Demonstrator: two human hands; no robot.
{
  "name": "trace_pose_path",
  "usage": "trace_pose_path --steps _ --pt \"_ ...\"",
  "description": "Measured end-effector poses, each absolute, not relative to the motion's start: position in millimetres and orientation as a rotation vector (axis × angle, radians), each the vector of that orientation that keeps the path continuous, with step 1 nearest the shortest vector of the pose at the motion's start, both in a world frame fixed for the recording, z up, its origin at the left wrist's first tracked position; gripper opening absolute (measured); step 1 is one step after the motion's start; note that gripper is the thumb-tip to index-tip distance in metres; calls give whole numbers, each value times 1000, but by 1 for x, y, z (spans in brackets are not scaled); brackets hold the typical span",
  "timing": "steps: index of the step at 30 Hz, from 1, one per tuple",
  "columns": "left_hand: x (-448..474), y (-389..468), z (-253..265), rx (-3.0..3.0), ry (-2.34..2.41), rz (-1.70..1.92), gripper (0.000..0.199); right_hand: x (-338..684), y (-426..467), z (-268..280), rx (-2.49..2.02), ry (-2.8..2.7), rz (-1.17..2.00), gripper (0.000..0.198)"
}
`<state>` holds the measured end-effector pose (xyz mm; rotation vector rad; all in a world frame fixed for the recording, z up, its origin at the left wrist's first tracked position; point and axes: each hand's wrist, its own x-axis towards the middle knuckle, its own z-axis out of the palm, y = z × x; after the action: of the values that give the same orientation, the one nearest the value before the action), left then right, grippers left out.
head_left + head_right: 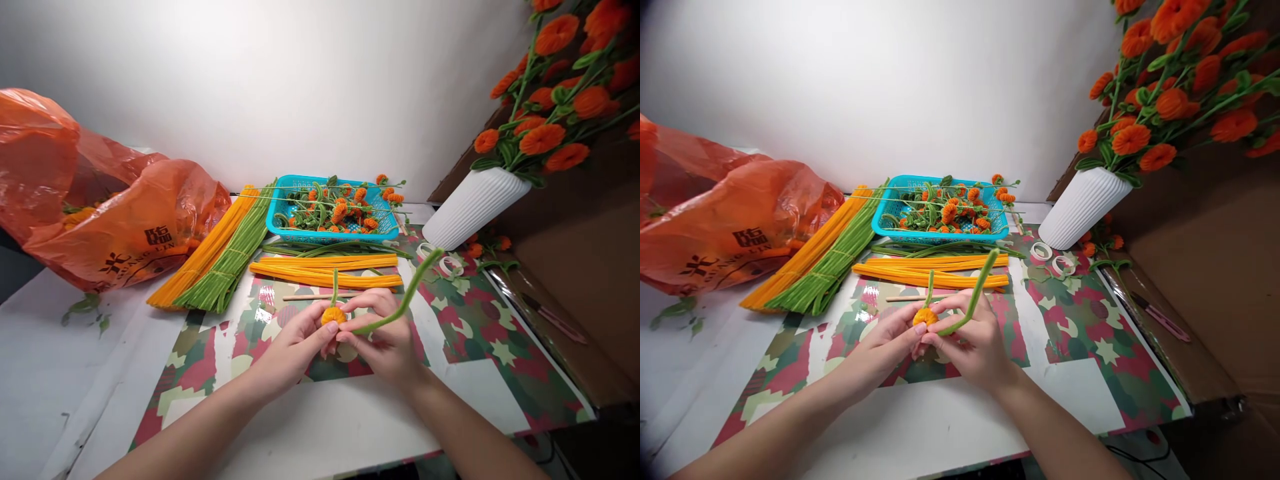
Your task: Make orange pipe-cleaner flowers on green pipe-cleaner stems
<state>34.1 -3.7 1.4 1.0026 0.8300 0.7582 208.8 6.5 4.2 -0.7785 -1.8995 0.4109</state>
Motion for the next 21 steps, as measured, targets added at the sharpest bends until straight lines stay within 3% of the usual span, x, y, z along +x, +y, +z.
trace_pose_path --steps 9,12,14,18,21 --pt "32 -5 10 1191 843 711 29 212 5 4 -842 -2002 388 4" --pt "30 -4 6 1236 837 712 28 216 9 8 -853 -2201 430 40" --pt "29 -3 5 1260 847 734 27 218 11 9 -898 -2279 421 49" --pt "28 -1 7 1426 952 735 26 218 11 7 -987 -2174 382 17" --pt "30 -2 8 1559 1069 719 26 212 7 5 -977 -2067 371 11"
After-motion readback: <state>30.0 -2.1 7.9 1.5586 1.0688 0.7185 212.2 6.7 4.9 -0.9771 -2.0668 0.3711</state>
